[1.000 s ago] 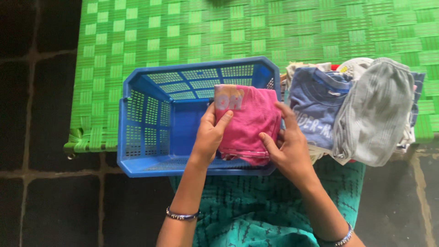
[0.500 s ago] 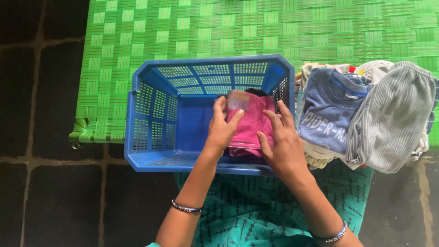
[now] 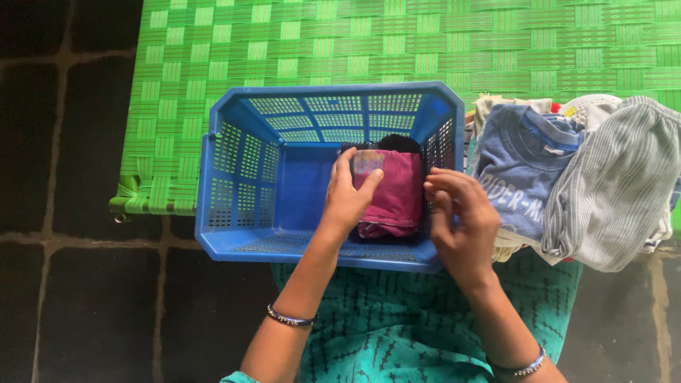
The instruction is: The person organizes folded garments into a blue plastic basket by placing items inside and stacking them one by one.
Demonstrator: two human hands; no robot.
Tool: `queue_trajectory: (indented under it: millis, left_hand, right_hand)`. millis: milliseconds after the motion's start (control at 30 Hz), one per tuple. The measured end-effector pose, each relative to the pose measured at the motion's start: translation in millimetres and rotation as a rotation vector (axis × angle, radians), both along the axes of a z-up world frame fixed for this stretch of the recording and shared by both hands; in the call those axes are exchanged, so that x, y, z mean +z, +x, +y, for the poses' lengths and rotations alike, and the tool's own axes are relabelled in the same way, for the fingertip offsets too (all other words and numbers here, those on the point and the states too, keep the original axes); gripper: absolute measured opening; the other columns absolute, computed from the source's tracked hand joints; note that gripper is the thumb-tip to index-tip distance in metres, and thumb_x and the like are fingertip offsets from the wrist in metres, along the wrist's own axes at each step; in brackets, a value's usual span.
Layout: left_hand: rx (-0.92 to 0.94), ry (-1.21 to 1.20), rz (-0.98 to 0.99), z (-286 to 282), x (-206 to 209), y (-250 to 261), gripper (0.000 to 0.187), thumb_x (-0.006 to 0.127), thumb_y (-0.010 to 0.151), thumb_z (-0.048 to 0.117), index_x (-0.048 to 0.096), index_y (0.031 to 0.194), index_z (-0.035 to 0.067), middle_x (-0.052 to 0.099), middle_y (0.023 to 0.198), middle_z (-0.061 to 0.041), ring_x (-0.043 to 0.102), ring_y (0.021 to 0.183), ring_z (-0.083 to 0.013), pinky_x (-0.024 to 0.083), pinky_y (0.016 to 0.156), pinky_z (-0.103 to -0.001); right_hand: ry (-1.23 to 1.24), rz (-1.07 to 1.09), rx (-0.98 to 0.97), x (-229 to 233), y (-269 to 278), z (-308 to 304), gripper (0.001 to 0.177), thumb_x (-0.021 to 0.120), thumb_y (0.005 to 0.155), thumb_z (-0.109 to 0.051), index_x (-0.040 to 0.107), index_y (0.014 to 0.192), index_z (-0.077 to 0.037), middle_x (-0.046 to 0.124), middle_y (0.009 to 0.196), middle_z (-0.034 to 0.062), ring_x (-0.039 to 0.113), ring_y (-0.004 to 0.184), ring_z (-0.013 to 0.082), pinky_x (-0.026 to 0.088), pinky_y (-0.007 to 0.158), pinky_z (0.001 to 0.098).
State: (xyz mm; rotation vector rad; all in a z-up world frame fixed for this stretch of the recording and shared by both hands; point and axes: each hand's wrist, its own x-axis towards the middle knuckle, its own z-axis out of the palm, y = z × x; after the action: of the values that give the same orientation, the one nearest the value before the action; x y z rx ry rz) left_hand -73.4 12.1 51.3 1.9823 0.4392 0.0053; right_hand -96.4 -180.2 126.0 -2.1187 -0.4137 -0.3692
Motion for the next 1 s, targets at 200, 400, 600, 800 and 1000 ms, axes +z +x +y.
queue_trajectory:
  millis: [200,400,600,800,1000]
  left_hand:
    - [-0.368,0.28,-0.03,0.7,11.3,3.2,0.071,0.074,0.09,0.037,0.046,0.145,0.003,0.042,0.153,-0.027,0.045,0.14,-0.0435,0.039,0.114,-0.047]
    - [-0.795,0.674,0.214,-18.2,3.2,27.2,0.086,0.077,0.082,0.039,0.035,0.147,0.001,0.023,0.16,-0.029,0.025,0.149,-0.0484,0.037,0.114,-0.051]
    - [-0.809,0.938,0.167,-19.9,-62.3,69.3,0.073,0.066,0.089,0.028,0.034,0.148,0.002,0.031,0.158,-0.026,0.031,0.146,-0.0473,0.03,0.114,-0.06]
    - [-0.719,0.872,0.293,-10.6,-90.0,94.4,0.048,0.064,0.091,0.028,0.054,0.133,0.008,0.061,0.135,-0.015,0.053,0.131,-0.0357,0.037,0.112,-0.058]
    - [-0.729,0.81,0.074,-0.9,-80.9,94.0,0.029,0.069,0.088,0.023,0.068,0.116,0.018,0.067,0.118,-0.011,0.062,0.117,-0.0349,0.05,0.097,-0.052]
  right_hand:
    - [0.403,0.206,-0.059,-12.9,-6.2,-1.6,0.027,0.049,0.1,0.011,0.065,0.118,-0.002,0.072,0.102,0.0101,0.075,0.095,0.0153,0.062,0.085,0.0266]
    - [0.184,0.105,-0.094,-12.8,-4.8,0.5,0.027,0.052,0.094,0.013,0.067,0.112,-0.002,0.071,0.099,0.0109,0.076,0.089,0.0168,0.06,0.078,0.0278]
    - [0.172,0.111,-0.106,-13.2,-5.3,1.3,0.028,0.053,0.09,0.014,0.067,0.109,-0.001,0.072,0.096,0.0113,0.075,0.085,0.018,0.06,0.076,0.0289]
    - [0.171,0.123,-0.103,-14.4,-4.2,0.5,0.029,0.053,0.089,0.015,0.068,0.108,-0.002,0.071,0.094,0.011,0.074,0.084,0.0182,0.059,0.077,0.0291]
    - [0.14,0.104,-0.095,-13.6,-3.8,1.1,0.029,0.054,0.088,0.015,0.068,0.107,-0.001,0.071,0.095,0.0112,0.074,0.085,0.0189,0.059,0.077,0.0293]
